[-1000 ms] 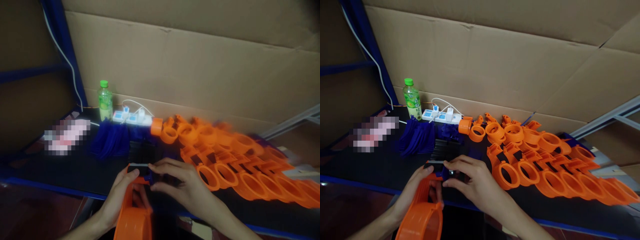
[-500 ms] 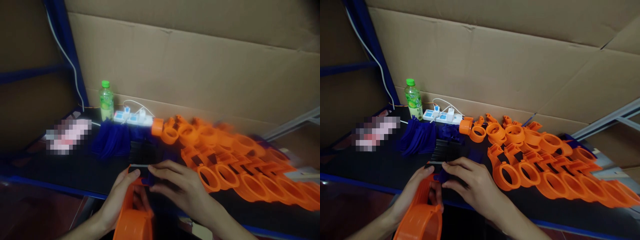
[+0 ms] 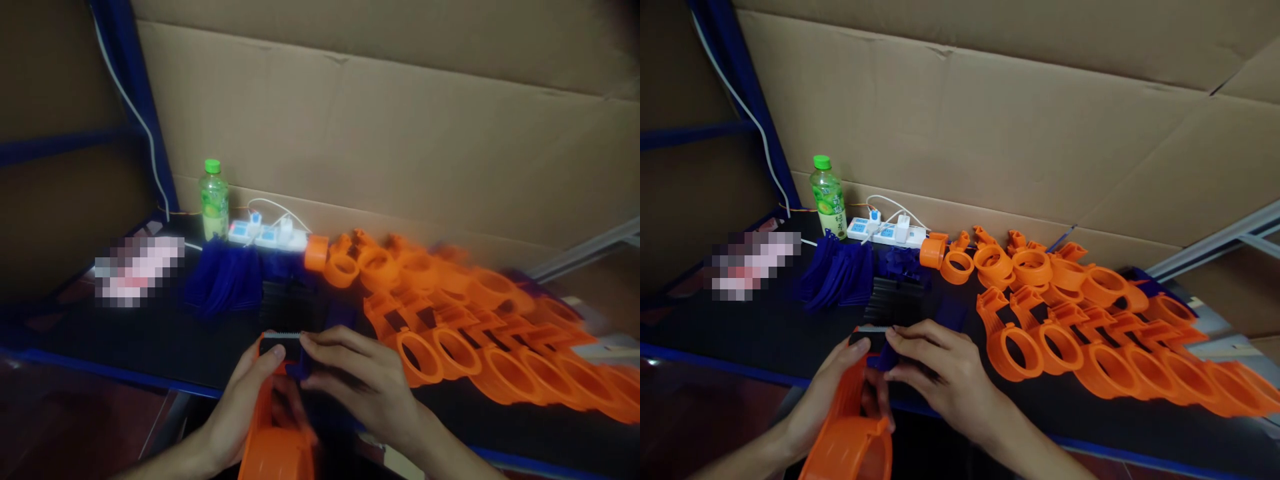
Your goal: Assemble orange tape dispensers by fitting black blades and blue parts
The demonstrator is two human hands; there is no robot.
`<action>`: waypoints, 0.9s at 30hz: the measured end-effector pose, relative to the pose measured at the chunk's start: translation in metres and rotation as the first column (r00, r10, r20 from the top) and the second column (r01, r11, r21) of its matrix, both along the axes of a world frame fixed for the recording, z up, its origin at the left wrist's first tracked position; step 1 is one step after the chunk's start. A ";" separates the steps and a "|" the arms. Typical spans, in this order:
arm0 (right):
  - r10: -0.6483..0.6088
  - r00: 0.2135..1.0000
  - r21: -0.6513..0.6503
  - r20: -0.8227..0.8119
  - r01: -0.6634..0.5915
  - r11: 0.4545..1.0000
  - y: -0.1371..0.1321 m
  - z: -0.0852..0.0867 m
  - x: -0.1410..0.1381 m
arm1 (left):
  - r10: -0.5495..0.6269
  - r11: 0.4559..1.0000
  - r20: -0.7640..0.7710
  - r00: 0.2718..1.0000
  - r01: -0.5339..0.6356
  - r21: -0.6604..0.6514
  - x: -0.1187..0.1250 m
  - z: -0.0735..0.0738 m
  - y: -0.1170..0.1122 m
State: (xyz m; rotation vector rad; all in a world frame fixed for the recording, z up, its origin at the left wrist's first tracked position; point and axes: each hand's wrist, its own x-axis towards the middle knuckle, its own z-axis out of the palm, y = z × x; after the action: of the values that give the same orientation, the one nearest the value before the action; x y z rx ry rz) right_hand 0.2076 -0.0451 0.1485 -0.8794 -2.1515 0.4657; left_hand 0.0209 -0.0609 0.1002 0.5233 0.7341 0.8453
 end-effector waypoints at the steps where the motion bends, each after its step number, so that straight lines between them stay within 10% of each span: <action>1: 0.002 1.000 0.008 -0.007 -0.002 1.000 0.000 -0.001 0.000 | -0.003 1.000 -0.002 1.000 0.003 0.004 0.000 0.000 -0.001; 14: -0.062 0.994 0.044 0.088 0.059 0.997 -0.020 0.001 0.002 | 0.011 0.996 0.170 0.985 -0.025 0.080 0.011 -0.012 -0.005; 27: -0.306 0.939 0.287 0.154 0.254 0.924 -0.032 0.010 0.004 | 0.196 0.932 -0.010 0.981 -0.183 0.314 0.014 0.008 -0.008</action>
State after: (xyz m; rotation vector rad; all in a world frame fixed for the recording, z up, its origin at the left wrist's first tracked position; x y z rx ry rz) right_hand 0.2117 -0.0766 0.1586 -1.0957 -2.1506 -0.0565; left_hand 0.0348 -0.0685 0.1082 0.7631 0.6990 1.1446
